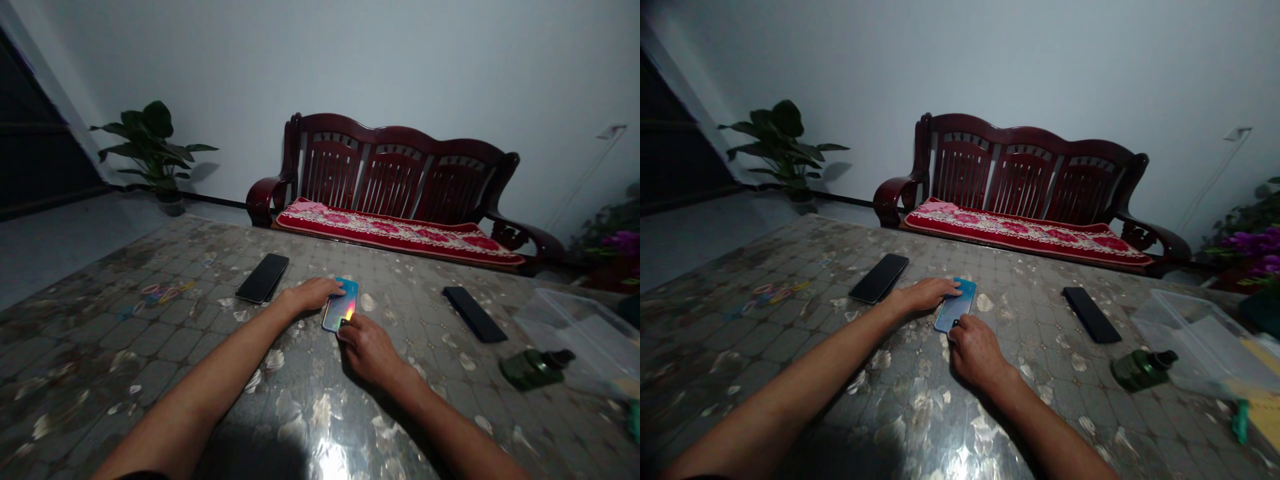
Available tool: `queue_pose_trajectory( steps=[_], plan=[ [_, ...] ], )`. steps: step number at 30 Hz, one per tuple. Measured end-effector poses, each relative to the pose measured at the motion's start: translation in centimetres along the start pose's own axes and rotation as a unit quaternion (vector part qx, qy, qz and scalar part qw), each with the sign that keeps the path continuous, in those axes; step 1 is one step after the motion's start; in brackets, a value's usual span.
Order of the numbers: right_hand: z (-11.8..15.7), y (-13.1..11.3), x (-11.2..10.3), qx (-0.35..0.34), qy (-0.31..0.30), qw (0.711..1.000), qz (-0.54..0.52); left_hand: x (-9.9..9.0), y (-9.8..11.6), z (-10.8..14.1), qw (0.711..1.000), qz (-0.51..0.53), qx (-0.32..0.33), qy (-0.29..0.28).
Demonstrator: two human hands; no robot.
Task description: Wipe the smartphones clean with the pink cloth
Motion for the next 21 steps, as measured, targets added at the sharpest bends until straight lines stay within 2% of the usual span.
queue_pose_trajectory(
  steps=[5,10,16,21],
  plan=[
    [1.2,1.7,-0.6,0.003,0.004,1.000,-0.007,0.1,0.0,0.1,1.000,0.010,-0.005,0.010],
    [1.3,1.8,-0.4,-0.031,0.027,0.999,-0.015,0.0,0.4,0.1,0.999,0.029,-0.017,0.004],
    [0.3,2.9,-0.4,0.034,0.013,0.999,0.008,0.5,0.3,0.1,0.999,0.029,-0.028,0.007],
    [-0.4,3.7,-0.5,0.026,0.019,0.999,0.010,0.3,0.5,0.1,0.999,0.031,-0.037,0.000]
  ],
)
Point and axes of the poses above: each hand's wrist, its own z-axis away from the middle knuckle, its own x-axis out of the palm, y = z × x, the point moved 3 cm from there along -z, towards the middle knuckle, and after that the axes turned 5 degrees about y, right-handed, at the moved point
